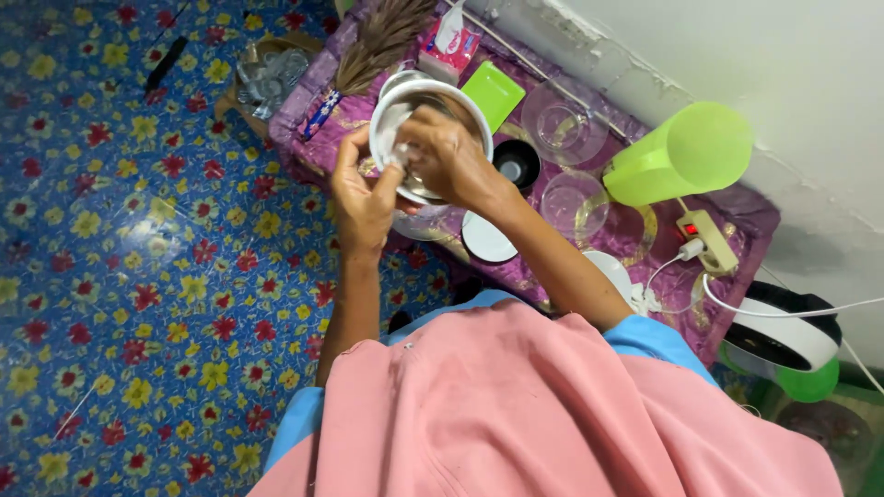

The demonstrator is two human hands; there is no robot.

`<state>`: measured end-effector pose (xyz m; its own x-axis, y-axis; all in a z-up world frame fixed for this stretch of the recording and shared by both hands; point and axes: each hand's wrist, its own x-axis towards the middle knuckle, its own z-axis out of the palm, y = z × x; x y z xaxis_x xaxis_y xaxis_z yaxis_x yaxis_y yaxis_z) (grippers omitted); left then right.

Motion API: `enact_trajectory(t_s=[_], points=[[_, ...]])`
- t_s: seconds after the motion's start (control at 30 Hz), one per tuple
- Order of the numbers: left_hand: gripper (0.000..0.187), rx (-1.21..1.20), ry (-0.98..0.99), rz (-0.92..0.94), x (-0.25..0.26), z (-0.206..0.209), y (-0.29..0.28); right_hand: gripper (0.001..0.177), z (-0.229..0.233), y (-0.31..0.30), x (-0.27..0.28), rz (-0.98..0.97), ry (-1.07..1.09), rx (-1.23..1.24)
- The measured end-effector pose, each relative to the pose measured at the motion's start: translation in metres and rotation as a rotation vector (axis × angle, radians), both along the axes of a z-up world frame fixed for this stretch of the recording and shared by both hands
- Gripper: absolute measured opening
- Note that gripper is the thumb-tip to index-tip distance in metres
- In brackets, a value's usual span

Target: The person wipes the interior and exterior of a small metal bowl with a white cloth, rotating the bowl and repeatedly rubbing the surface. The bowl is held in one hand while the other hand scrubs with the cloth.

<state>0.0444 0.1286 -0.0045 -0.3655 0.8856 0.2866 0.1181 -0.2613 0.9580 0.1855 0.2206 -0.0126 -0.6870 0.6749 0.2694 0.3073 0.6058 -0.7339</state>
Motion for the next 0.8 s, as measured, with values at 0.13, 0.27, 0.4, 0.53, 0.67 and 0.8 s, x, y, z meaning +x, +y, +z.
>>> enact_trajectory(t_s=[0.13, 0.27, 0.4, 0.53, 0.67, 0.8], points=[[0.045, -0.033, -0.329, -0.043, -0.009, 0.004, 0.002, 0.016, 0.009, 0.004, 0.014, 0.131, -0.084, -0.018], [0.045, -0.015, -0.280, -0.033, -0.026, -0.024, 0.006, 0.010, 0.031, 0.014, 0.025, 0.121, -0.163, 0.401], [0.042, 0.023, 0.007, -0.024, -0.012, 0.007, -0.008, 0.016, 0.054, 0.022, 0.015, 0.104, -0.152, 0.859], [0.040, -0.095, -0.208, 0.044, -0.016, 0.018, -0.025, 0.024, 0.041, 0.024, 0.016, 0.079, -0.239, 0.857], [0.044, -0.148, -0.175, 0.127, -0.039, 0.027, -0.043, 0.025, 0.034, -0.005, 0.022, 0.045, -0.139, 0.510], [0.043, -0.171, -0.054, 0.091, -0.045, 0.034, -0.062, 0.018, 0.025, -0.025, 0.011, -0.006, -0.034, 0.468]])
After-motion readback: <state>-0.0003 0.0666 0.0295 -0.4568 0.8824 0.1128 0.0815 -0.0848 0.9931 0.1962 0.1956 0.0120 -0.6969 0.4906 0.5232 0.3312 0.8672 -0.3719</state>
